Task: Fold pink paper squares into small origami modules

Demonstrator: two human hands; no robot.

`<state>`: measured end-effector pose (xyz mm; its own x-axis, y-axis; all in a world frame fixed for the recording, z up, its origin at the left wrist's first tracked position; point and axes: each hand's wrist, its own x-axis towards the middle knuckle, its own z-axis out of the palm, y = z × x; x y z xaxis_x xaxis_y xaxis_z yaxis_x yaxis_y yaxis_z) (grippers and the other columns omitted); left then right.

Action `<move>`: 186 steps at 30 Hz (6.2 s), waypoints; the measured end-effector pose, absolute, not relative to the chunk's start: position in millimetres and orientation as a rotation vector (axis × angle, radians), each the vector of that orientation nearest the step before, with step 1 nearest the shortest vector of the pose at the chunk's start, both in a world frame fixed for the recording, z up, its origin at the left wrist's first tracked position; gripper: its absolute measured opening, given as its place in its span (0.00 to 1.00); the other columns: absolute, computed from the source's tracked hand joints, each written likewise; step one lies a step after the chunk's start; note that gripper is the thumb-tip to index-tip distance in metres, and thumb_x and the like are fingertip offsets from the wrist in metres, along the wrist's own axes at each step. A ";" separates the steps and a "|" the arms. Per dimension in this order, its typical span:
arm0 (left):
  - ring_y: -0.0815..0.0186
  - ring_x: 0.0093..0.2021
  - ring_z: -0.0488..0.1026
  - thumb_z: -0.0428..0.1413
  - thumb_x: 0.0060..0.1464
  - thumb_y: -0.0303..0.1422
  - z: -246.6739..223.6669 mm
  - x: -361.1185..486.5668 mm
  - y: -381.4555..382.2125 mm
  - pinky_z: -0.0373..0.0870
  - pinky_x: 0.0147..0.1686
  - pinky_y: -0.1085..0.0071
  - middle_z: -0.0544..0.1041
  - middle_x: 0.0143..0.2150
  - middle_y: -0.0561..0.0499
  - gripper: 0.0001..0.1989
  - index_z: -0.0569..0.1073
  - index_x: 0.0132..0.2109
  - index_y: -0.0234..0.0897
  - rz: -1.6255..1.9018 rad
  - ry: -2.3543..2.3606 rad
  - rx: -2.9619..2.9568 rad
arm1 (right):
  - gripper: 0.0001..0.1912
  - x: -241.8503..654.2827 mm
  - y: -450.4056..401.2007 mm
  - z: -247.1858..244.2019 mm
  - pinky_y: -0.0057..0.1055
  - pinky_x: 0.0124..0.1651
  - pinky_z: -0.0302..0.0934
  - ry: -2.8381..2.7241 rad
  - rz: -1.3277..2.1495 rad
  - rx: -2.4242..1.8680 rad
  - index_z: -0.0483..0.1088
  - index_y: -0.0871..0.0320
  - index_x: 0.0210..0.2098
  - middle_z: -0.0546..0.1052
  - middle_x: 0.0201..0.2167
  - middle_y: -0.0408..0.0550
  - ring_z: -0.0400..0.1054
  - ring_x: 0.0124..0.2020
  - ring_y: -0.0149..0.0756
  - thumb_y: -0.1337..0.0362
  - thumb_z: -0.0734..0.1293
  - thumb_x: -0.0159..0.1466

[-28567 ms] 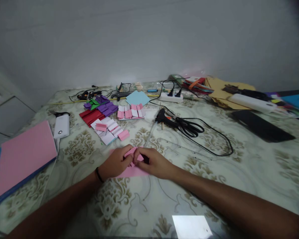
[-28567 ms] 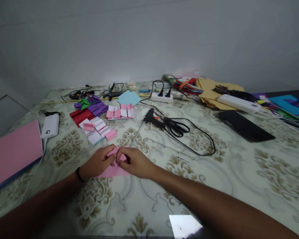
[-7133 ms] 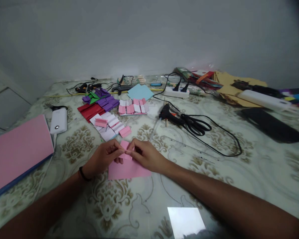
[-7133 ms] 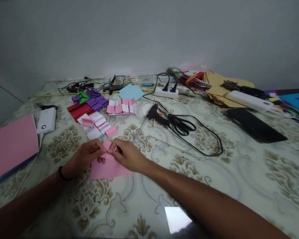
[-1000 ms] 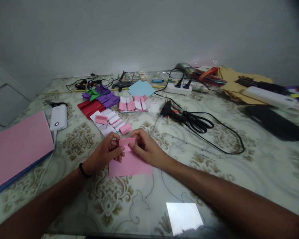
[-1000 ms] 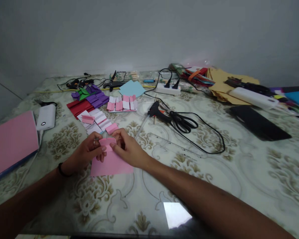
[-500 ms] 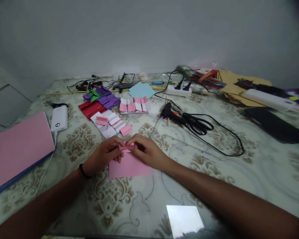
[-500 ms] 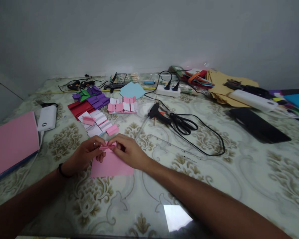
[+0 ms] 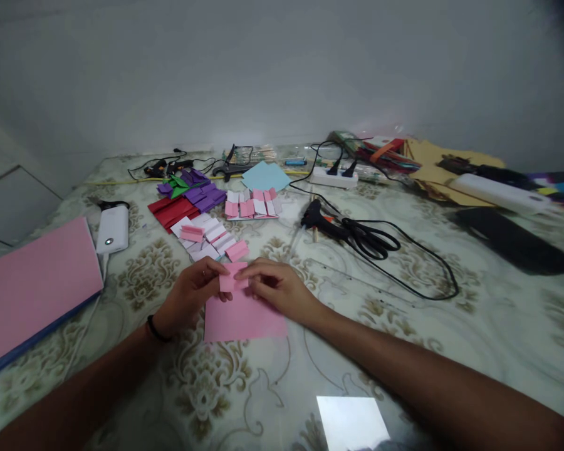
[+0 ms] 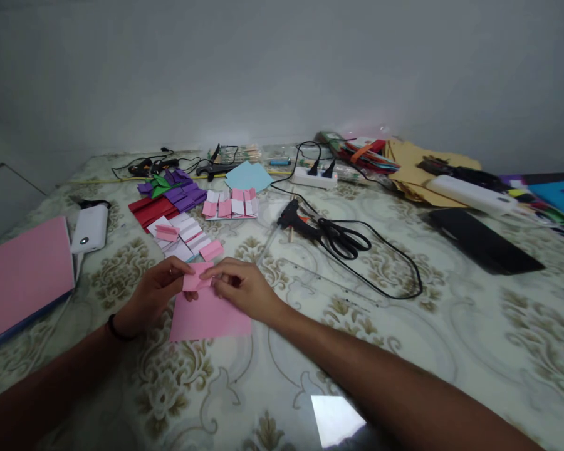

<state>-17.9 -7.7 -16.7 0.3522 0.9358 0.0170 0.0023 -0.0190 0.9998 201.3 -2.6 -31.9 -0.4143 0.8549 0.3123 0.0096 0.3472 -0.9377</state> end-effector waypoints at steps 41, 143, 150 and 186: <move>0.74 0.19 0.69 0.56 0.63 0.35 -15.3 -8.8 -16.2 0.78 0.38 0.66 0.71 0.19 0.61 0.11 0.60 0.36 0.39 0.852 1.030 1.501 | 0.15 197.4 -5.6 -34.3 0.25 0.25 0.47 -1.623 1.288 -0.973 0.66 0.58 0.30 0.61 0.19 0.34 0.52 0.21 0.26 0.55 0.73 0.62; 0.71 0.25 0.69 0.50 0.67 0.40 -6.9 -16.7 -13.7 0.63 0.27 0.75 0.73 0.25 0.54 0.17 0.76 0.37 0.34 0.534 1.129 2.008 | 0.19 199.9 -6.7 -29.9 0.22 0.32 0.59 -2.122 1.011 -0.777 0.73 0.62 0.31 0.76 0.24 0.45 0.69 0.26 0.27 0.58 0.59 0.73; 0.71 0.25 0.70 0.50 0.67 0.40 -6.1 -14.2 -13.8 0.65 0.27 0.75 0.72 0.26 0.54 0.16 0.77 0.42 0.35 0.563 1.137 1.993 | 0.21 198.8 -7.4 -28.0 0.22 0.30 0.56 -2.150 0.987 -0.815 0.72 0.62 0.31 0.72 0.23 0.43 0.64 0.24 0.27 0.58 0.57 0.74; 0.70 0.24 0.70 0.49 0.64 0.34 27.2 -15.1 -13.2 0.62 0.28 0.76 0.72 0.21 0.55 0.15 0.71 0.29 0.36 0.431 1.232 2.224 | 0.09 192.7 -4.2 -32.3 0.25 0.37 0.58 -2.127 0.820 -0.798 0.69 0.60 0.36 0.75 0.30 0.45 0.68 0.31 0.31 0.66 0.60 0.71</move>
<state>-15.1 -13.2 27.2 0.5273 0.8496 0.0109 0.6710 -0.4243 0.6081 192.7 -4.2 -32.3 -0.5569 0.7339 0.3889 0.2833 0.6080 -0.7417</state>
